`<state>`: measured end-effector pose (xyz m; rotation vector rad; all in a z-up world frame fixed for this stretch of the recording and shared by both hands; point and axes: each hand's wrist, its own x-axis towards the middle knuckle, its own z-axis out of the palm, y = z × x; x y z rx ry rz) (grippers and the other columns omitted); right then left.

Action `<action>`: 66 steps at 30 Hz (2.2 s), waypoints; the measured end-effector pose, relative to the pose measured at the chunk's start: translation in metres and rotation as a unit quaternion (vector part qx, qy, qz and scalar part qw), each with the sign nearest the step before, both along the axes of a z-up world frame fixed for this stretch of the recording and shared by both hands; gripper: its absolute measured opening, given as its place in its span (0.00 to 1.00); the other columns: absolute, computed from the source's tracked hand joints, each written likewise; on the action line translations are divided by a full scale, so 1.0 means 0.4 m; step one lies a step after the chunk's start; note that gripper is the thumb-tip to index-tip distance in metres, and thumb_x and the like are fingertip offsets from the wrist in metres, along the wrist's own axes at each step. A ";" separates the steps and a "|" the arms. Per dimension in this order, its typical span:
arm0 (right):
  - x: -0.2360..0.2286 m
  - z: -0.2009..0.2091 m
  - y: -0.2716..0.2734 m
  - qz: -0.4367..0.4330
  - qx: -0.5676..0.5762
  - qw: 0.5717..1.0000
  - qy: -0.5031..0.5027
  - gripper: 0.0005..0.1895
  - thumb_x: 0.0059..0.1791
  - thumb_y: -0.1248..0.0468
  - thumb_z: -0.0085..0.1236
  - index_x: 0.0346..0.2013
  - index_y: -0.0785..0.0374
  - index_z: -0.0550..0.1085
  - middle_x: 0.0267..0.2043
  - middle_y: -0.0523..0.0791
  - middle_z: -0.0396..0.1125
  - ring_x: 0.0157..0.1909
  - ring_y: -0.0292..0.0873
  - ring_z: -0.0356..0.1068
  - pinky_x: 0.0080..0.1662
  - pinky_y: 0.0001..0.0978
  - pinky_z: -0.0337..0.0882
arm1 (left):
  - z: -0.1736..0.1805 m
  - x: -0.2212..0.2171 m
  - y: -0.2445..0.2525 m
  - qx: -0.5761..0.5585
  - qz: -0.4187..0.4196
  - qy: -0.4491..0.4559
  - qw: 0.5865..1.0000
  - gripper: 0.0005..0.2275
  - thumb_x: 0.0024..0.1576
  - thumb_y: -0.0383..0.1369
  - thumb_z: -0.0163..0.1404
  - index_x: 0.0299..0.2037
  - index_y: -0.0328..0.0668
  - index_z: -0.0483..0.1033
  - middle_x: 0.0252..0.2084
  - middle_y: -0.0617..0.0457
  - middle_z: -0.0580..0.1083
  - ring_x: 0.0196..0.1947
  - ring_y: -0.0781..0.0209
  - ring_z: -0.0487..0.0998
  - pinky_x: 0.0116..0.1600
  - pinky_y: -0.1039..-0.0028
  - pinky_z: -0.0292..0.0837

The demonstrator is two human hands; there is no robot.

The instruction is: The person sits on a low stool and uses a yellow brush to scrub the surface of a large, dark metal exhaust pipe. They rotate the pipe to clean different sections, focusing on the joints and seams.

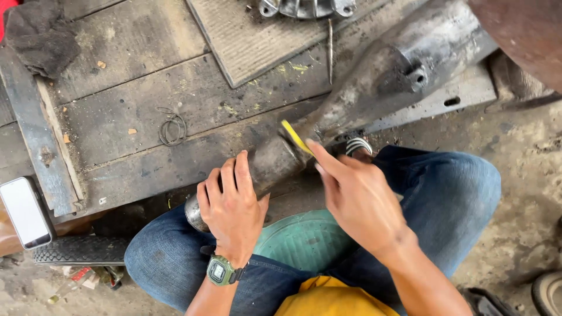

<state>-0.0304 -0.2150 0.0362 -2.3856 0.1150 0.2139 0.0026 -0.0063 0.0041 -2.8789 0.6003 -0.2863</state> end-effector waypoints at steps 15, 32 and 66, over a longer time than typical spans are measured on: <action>-0.084 -0.078 -0.004 -0.044 0.079 0.992 -0.090 0.23 0.57 0.68 0.50 0.68 0.56 0.68 0.23 0.43 0.56 0.21 0.45 0.59 0.28 0.42 0.59 | 0.002 0.008 -0.001 0.007 0.002 -0.001 1.000 0.40 0.34 0.55 0.73 0.57 0.52 0.73 0.49 0.59 0.77 0.47 0.59 0.79 0.52 0.66 0.74; -0.061 -0.126 -0.026 -0.141 0.306 0.941 -0.019 0.18 0.51 0.72 0.53 0.56 0.61 0.78 0.40 0.53 0.79 0.42 0.45 0.78 0.39 0.38 0.76 | -0.029 0.008 0.008 0.010 -0.006 -0.029 1.000 0.35 0.39 0.53 0.68 0.57 0.51 0.75 0.46 0.59 0.75 0.45 0.61 0.79 0.53 0.67 0.74; -0.124 -0.104 -0.030 -0.073 0.162 0.981 -0.080 0.20 0.54 0.70 0.52 0.61 0.61 0.75 0.19 0.40 0.55 0.20 0.38 0.55 0.28 0.33 0.58 | -0.004 0.013 0.001 0.003 -0.002 0.025 1.000 0.42 0.31 0.54 0.74 0.57 0.50 0.72 0.48 0.57 0.76 0.46 0.56 0.79 0.52 0.64 0.75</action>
